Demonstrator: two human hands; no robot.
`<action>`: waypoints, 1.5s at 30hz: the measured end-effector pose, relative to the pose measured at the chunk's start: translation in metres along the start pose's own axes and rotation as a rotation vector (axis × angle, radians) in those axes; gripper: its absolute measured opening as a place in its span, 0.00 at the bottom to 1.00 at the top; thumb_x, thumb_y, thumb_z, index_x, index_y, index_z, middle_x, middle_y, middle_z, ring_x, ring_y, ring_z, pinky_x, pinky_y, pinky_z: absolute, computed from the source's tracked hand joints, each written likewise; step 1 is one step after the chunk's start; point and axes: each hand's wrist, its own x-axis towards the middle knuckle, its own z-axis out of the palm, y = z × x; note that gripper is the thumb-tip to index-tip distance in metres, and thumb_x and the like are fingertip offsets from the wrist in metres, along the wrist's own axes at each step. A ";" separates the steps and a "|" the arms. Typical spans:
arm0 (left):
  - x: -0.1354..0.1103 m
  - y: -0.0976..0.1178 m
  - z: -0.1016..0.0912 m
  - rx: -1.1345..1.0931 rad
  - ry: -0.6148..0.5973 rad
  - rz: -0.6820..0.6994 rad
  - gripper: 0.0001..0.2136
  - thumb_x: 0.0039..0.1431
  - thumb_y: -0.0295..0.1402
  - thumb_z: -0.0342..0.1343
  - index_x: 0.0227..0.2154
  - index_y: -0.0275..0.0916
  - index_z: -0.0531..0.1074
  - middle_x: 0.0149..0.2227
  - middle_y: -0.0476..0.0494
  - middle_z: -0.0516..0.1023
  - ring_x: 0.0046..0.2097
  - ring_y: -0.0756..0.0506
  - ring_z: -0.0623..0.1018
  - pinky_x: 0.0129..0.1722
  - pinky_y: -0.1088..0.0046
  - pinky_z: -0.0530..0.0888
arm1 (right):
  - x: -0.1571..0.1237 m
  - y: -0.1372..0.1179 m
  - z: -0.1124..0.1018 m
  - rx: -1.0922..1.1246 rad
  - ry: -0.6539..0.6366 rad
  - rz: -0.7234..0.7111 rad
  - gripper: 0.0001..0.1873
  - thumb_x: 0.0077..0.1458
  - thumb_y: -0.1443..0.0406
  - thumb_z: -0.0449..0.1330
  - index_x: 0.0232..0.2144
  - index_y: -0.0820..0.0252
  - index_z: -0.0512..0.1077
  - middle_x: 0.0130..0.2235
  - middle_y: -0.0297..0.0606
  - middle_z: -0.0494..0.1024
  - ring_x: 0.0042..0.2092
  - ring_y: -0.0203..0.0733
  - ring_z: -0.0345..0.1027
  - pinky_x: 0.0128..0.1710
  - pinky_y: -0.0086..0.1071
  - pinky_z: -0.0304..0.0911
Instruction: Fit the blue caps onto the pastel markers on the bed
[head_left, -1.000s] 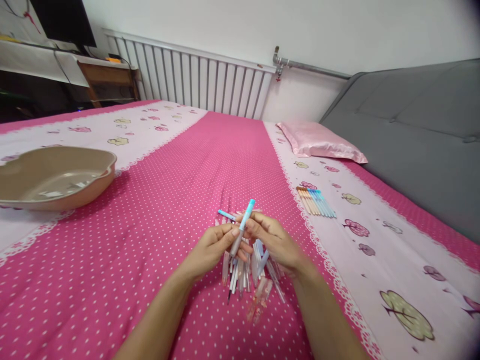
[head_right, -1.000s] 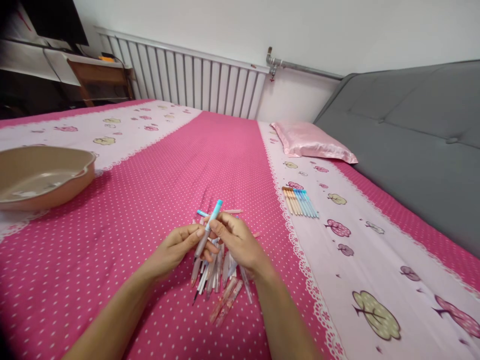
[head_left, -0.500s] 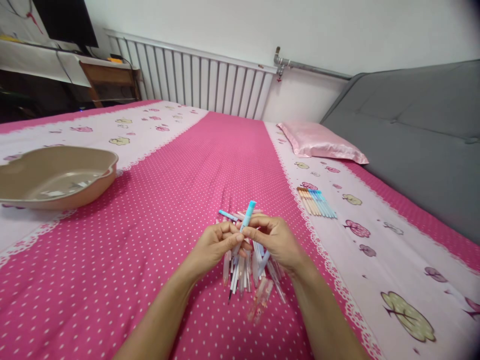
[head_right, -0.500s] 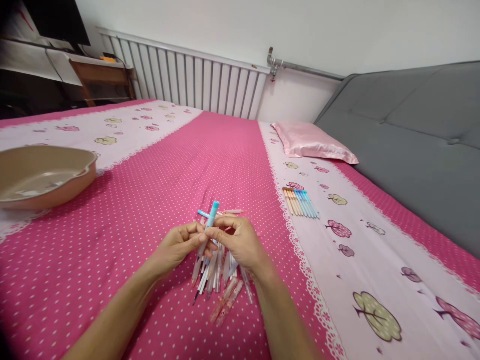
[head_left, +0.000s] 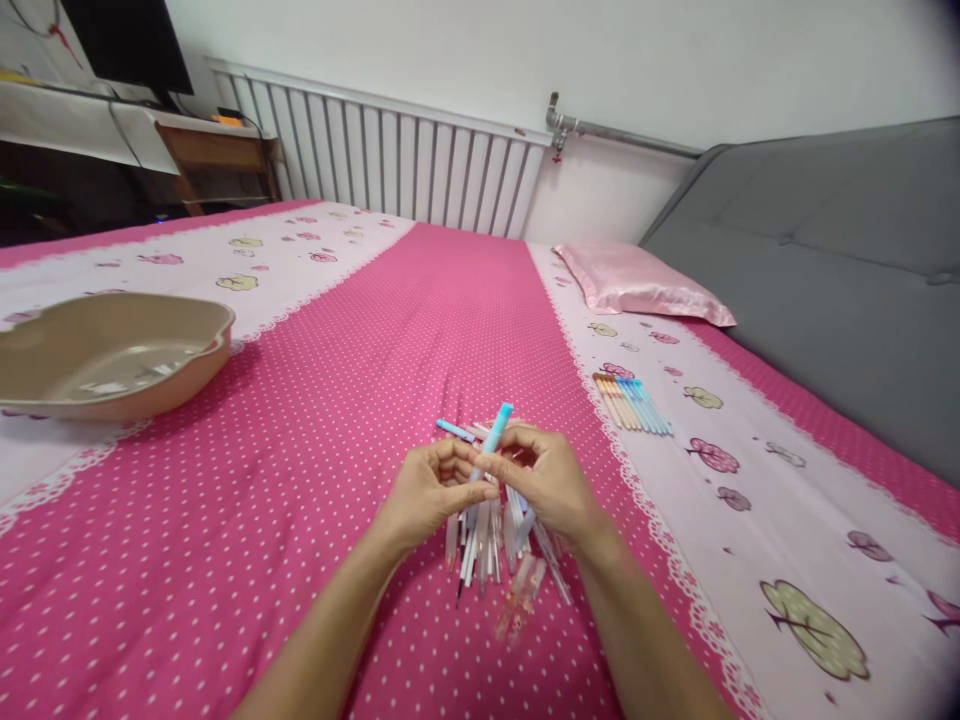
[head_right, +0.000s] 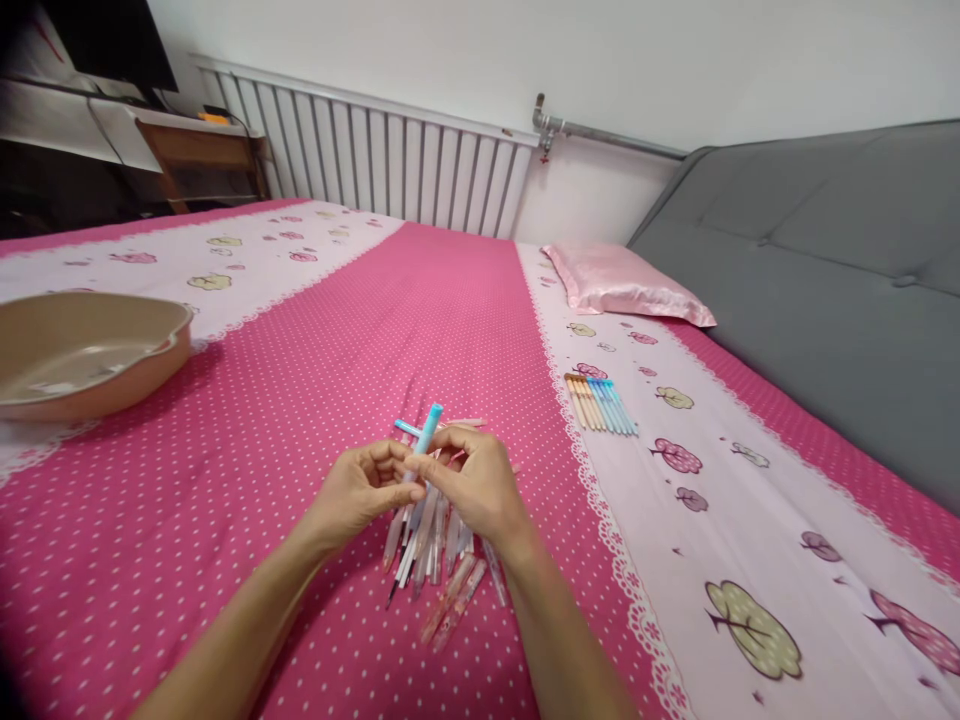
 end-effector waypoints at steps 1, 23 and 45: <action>-0.001 0.001 -0.001 -0.004 -0.023 -0.010 0.19 0.34 0.36 0.72 0.29 0.34 0.73 0.24 0.49 0.75 0.25 0.52 0.72 0.28 0.76 0.68 | 0.000 0.001 -0.001 0.010 0.000 0.007 0.12 0.47 0.57 0.65 0.25 0.61 0.76 0.26 0.35 0.72 0.28 0.35 0.62 0.27 0.29 0.57; 0.000 -0.005 -0.002 0.048 -0.049 0.012 0.19 0.34 0.34 0.72 0.22 0.35 0.65 0.19 0.54 0.69 0.22 0.55 0.67 0.24 0.79 0.63 | -0.001 -0.003 -0.006 -0.038 -0.026 0.010 0.12 0.47 0.59 0.64 0.22 0.61 0.70 0.24 0.31 0.69 0.26 0.34 0.60 0.27 0.29 0.55; -0.006 0.001 -0.003 -0.004 -0.308 -0.050 0.15 0.51 0.42 0.63 0.33 0.33 0.74 0.33 0.38 0.79 0.34 0.47 0.77 0.37 0.71 0.71 | -0.002 -0.009 -0.009 0.423 -0.022 0.199 0.21 0.39 0.60 0.70 0.39 0.58 0.75 0.31 0.36 0.78 0.32 0.38 0.71 0.31 0.31 0.66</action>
